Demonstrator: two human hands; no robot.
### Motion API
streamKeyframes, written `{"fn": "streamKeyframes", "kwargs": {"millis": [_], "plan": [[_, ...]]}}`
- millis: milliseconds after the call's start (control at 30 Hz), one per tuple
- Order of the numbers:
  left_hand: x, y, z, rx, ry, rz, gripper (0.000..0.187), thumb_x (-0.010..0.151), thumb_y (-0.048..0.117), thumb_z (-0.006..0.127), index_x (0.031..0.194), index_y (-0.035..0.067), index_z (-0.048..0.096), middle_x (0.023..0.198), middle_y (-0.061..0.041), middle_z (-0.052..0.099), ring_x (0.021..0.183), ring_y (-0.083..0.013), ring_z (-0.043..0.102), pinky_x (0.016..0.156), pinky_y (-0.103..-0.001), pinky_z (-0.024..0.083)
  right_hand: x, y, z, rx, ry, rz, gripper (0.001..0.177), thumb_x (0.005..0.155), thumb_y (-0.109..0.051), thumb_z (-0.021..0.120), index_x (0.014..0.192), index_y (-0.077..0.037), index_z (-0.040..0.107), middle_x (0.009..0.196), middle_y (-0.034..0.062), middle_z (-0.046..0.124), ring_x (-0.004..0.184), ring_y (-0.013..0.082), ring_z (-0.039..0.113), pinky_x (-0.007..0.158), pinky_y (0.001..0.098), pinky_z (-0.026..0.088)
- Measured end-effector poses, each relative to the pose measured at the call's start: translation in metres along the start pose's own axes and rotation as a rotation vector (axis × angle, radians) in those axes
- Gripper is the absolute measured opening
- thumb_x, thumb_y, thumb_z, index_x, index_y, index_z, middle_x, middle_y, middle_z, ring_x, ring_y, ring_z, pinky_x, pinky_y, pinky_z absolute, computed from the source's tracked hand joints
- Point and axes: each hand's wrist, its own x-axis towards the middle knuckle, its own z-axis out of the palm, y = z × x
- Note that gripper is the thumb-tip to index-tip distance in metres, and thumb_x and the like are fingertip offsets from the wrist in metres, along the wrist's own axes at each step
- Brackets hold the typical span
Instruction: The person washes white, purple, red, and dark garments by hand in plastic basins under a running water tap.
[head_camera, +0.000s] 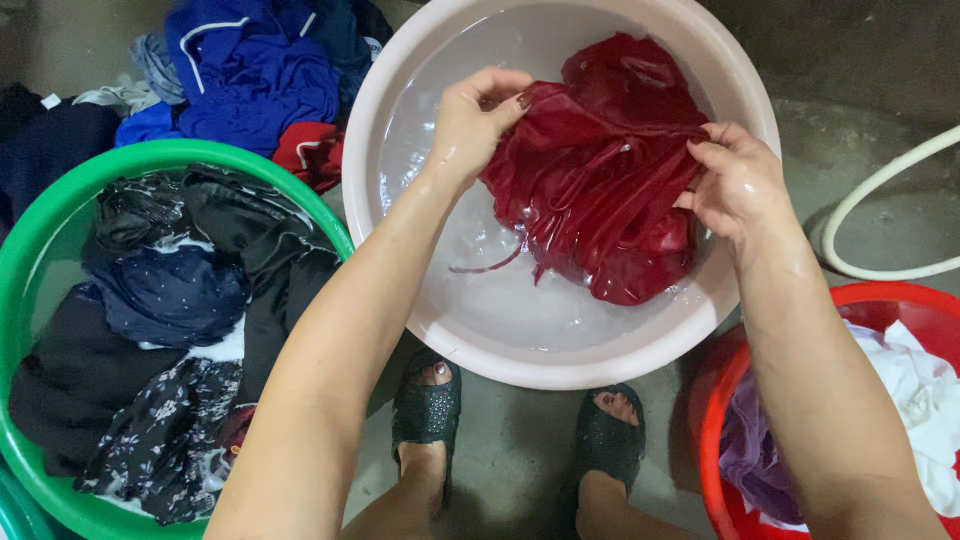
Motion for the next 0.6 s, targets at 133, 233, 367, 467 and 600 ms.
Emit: {"fn": "streamKeyframes", "kwargs": {"millis": [133, 233, 367, 467, 600], "plan": [[-0.003, -0.028, -0.006, 0.097, 0.066, 0.035, 0.046, 0.085, -0.003, 0.071, 0.13, 0.002, 0.064, 0.12, -0.012, 0.069, 0.107, -0.0176, 0.067, 0.095, -0.032, 0.057, 0.007, 0.005, -0.014, 0.081, 0.016, 0.018, 0.023, 0.106, -0.005, 0.046, 0.128, -0.002, 0.051, 0.128, 0.018, 0.065, 0.113, 0.0353, 0.07, 0.09, 0.0637, 0.06], [-0.021, -0.054, -0.01, 0.13, 0.092, -0.122, 0.051, 0.084, 0.004, 0.073, 0.132, 0.002, 0.058, 0.123, -0.013, 0.07, 0.112, -0.0198, 0.068, 0.096, -0.033, 0.056, 0.01, 0.011, -0.024, 0.148, 0.026, 0.036, 0.023, 0.106, -0.005, 0.045, 0.129, -0.002, 0.049, 0.131, 0.0193, 0.063, 0.116, 0.0376, 0.069, 0.09, 0.0654, 0.059], [-0.052, -0.082, -0.007, 0.294, 0.279, -0.196, 0.051, 0.083, 0.01, 0.078, 0.127, -0.001, 0.057, 0.12, -0.015, 0.068, 0.105, -0.0234, 0.067, 0.092, -0.034, 0.053, 0.012, 0.017, -0.03, 0.187, 0.025, 0.04, 0.021, 0.108, -0.006, 0.045, 0.128, -0.001, 0.048, 0.135, 0.0217, 0.061, 0.119, 0.04, 0.069, 0.092, 0.0662, 0.059], [-0.08, -0.093, -0.001, 0.219, 0.357, -0.377, 0.047, 0.083, 0.017, 0.075, 0.124, 0.001, 0.056, 0.116, -0.014, 0.068, 0.097, -0.0255, 0.069, 0.086, -0.035, 0.056, 0.012, 0.018, -0.032, 0.209, 0.006, 0.044, 0.019, 0.108, -0.007, 0.045, 0.126, -0.002, 0.048, 0.137, 0.0211, 0.06, 0.122, 0.04, 0.067, 0.094, 0.0661, 0.058], [-0.104, -0.095, -0.003, 0.143, 0.19, -0.722, 0.045, 0.087, 0.032, 0.07, 0.121, 0.003, 0.062, 0.115, -0.017, 0.071, 0.101, -0.0272, 0.066, 0.084, -0.043, 0.052, 0.011, 0.018, -0.029, 0.2, 0.021, 0.074, 0.017, 0.107, -0.008, 0.045, 0.123, -0.004, 0.049, 0.137, 0.0205, 0.061, 0.122, 0.0398, 0.068, 0.096, 0.0657, 0.058]]}}
